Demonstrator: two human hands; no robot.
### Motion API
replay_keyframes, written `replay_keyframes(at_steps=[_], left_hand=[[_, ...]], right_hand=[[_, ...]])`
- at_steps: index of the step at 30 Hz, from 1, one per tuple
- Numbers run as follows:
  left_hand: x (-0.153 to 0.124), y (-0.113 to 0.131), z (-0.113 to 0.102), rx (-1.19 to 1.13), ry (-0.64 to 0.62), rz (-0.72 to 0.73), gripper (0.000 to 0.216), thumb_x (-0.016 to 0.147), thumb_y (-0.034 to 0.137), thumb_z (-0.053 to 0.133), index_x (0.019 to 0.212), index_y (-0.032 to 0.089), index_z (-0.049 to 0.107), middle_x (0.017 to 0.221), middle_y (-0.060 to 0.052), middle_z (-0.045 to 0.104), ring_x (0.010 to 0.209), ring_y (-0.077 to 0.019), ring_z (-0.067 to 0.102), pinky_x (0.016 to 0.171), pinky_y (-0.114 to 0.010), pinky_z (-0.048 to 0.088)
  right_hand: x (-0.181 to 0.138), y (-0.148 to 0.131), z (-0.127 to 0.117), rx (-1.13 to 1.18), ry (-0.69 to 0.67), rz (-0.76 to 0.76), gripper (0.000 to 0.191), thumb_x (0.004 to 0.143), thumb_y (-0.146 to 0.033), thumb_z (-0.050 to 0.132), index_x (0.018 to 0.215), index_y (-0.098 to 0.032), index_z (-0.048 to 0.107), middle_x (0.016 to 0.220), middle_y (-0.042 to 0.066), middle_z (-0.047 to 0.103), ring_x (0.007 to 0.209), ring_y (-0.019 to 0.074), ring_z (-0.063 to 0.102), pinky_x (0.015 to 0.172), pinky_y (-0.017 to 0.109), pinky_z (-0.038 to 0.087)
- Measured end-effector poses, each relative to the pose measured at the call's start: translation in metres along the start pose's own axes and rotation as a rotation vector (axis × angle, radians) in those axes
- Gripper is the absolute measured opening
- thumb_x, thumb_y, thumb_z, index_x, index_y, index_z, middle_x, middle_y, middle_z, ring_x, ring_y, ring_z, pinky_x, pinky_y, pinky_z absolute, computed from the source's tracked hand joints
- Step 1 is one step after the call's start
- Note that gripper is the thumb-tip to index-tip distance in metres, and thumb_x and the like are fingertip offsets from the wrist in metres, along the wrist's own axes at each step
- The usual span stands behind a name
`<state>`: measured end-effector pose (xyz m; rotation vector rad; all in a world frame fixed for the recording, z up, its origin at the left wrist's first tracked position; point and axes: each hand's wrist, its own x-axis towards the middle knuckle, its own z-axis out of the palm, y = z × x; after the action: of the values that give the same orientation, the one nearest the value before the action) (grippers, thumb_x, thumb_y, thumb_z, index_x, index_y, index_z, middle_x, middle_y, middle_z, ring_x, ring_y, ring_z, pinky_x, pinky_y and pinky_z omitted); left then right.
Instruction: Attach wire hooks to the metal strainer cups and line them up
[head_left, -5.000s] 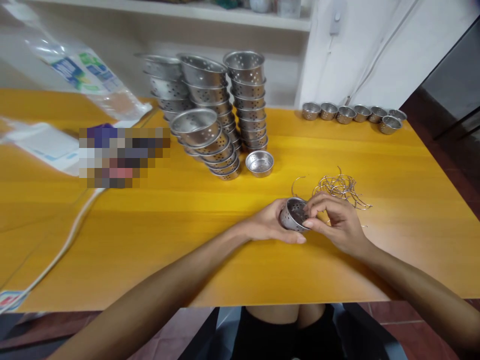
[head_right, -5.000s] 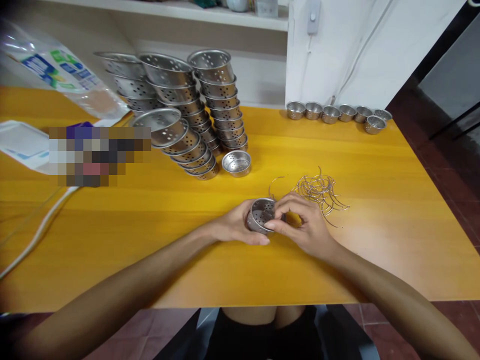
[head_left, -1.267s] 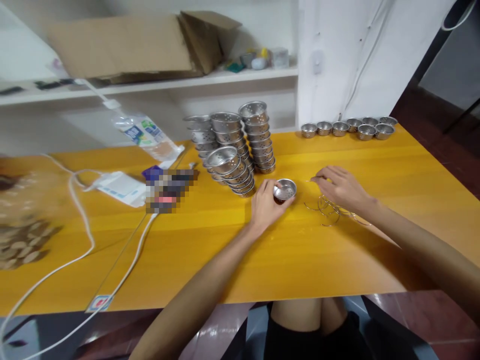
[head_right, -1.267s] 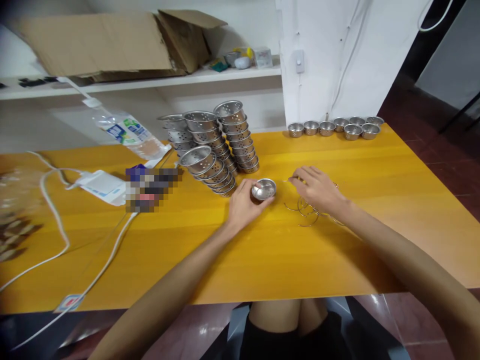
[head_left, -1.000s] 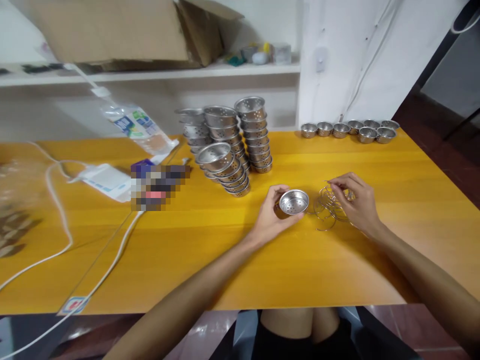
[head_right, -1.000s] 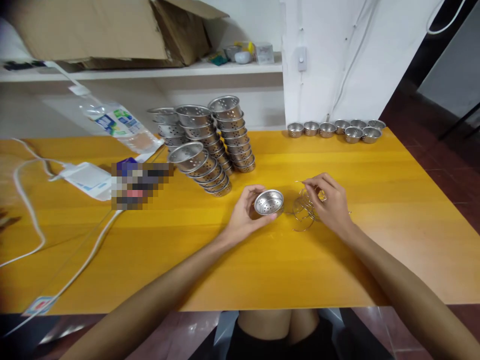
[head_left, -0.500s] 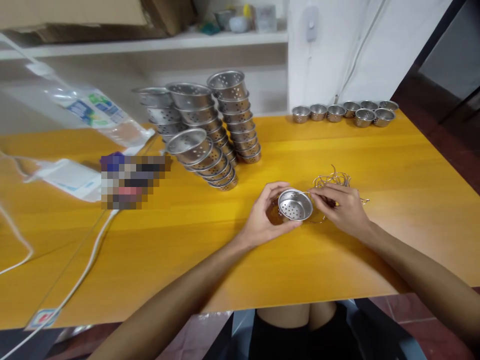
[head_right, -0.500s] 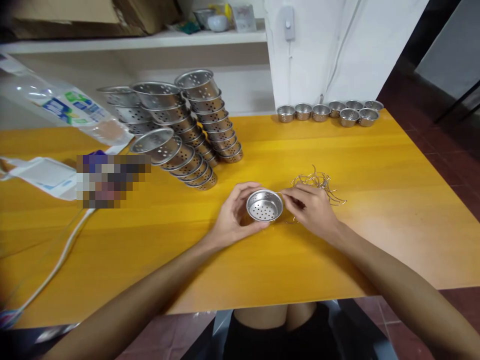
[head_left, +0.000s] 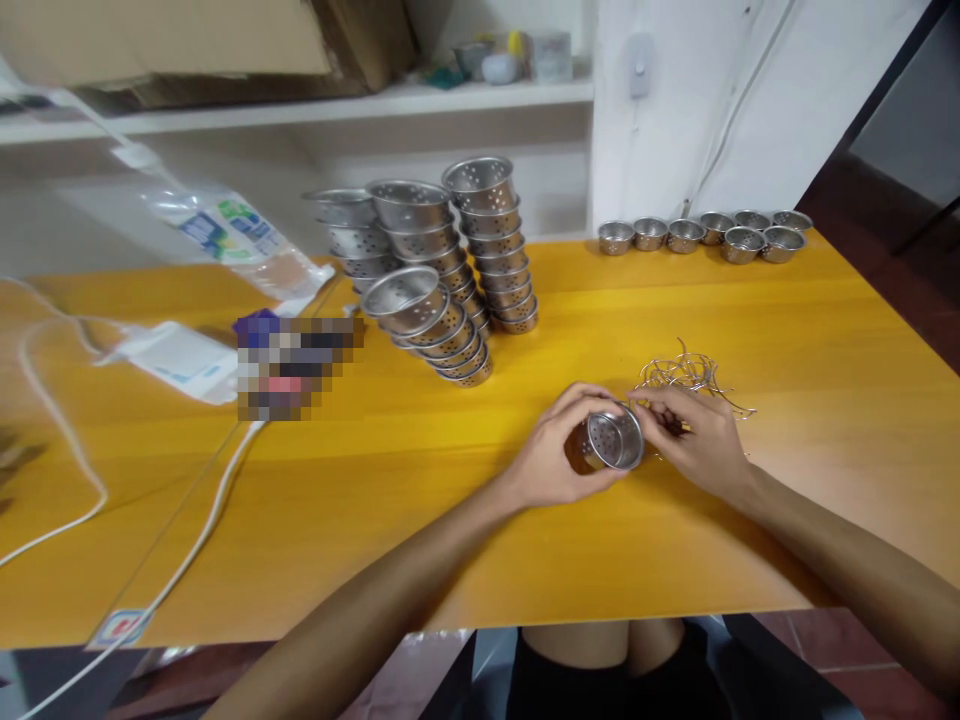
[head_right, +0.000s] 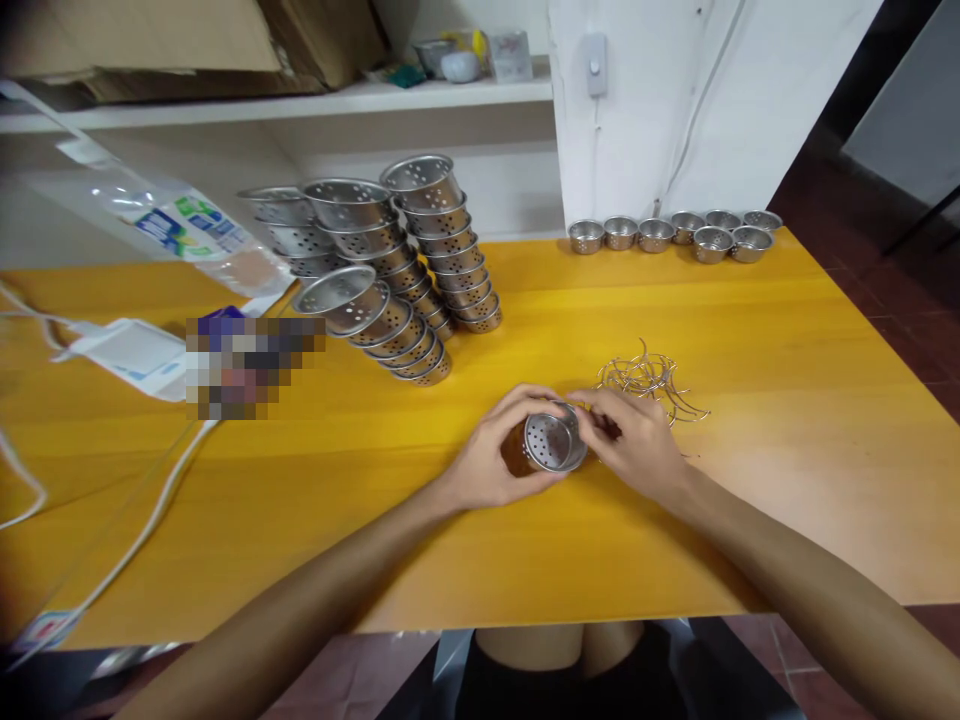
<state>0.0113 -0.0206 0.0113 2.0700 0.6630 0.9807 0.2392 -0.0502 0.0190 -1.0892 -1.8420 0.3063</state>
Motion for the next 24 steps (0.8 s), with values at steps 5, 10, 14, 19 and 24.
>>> replay_keyframes(at_steps=[5,10,14,19,24], left_hand=[[0.0,0.001,0.004,0.036,-0.024,0.053,0.055,0.079,0.032,0.088,0.128,0.024,0.065,0.13,-0.013,0.065,0.122,-0.0307,0.069,0.106,-0.05,0.058],[0.001,-0.001,0.001,-0.043,-0.001,0.001,0.056,0.078,0.031,0.088,0.129,0.024,0.065,0.13,-0.012,0.065,0.123,-0.0303,0.068,0.109,-0.051,0.056],[0.002,-0.002,-0.003,-0.111,0.003,-0.045,0.053,0.078,0.033,0.086,0.126,0.025,0.064,0.126,-0.01,0.065,0.12,-0.0293,0.066,0.107,-0.051,0.055],[0.002,-0.002,-0.004,-0.203,-0.01,-0.098,0.045,0.082,0.034,0.082,0.122,0.023,0.065,0.121,-0.01,0.065,0.111,-0.0262,0.067,0.1,-0.045,0.055],[0.004,-0.001,-0.005,-0.25,-0.03,-0.182,0.049,0.08,0.037,0.083,0.122,0.022,0.065,0.116,-0.009,0.067,0.104,-0.0253,0.067,0.093,-0.041,0.056]], right_hand=[[-0.008,-0.007,0.005,0.148,-0.035,0.168,0.018,0.103,-0.028,0.064,0.108,-0.024,0.081,0.076,0.0,0.074,0.059,0.0132,0.063,0.059,0.029,0.052],[0.001,-0.007,-0.001,0.429,-0.169,0.256,0.03,0.11,-0.041,0.058,0.117,-0.025,0.082,0.079,0.001,0.076,0.059,0.0131,0.062,0.059,0.028,0.054],[0.007,-0.004,-0.004,0.52,-0.294,0.229,0.028,0.107,-0.047,0.064,0.112,-0.027,0.083,0.092,0.003,0.08,0.077,0.016,0.072,0.072,0.031,0.059],[0.002,0.0,0.003,0.513,-0.326,0.304,0.023,0.095,-0.046,0.081,0.097,-0.023,0.079,0.086,0.001,0.078,0.068,0.013,0.065,0.063,0.027,0.049],[-0.002,0.0,0.008,0.52,-0.311,0.354,0.027,0.092,-0.045,0.084,0.087,-0.022,0.071,0.072,-0.003,0.067,0.06,0.01,0.054,0.057,0.024,0.04]])
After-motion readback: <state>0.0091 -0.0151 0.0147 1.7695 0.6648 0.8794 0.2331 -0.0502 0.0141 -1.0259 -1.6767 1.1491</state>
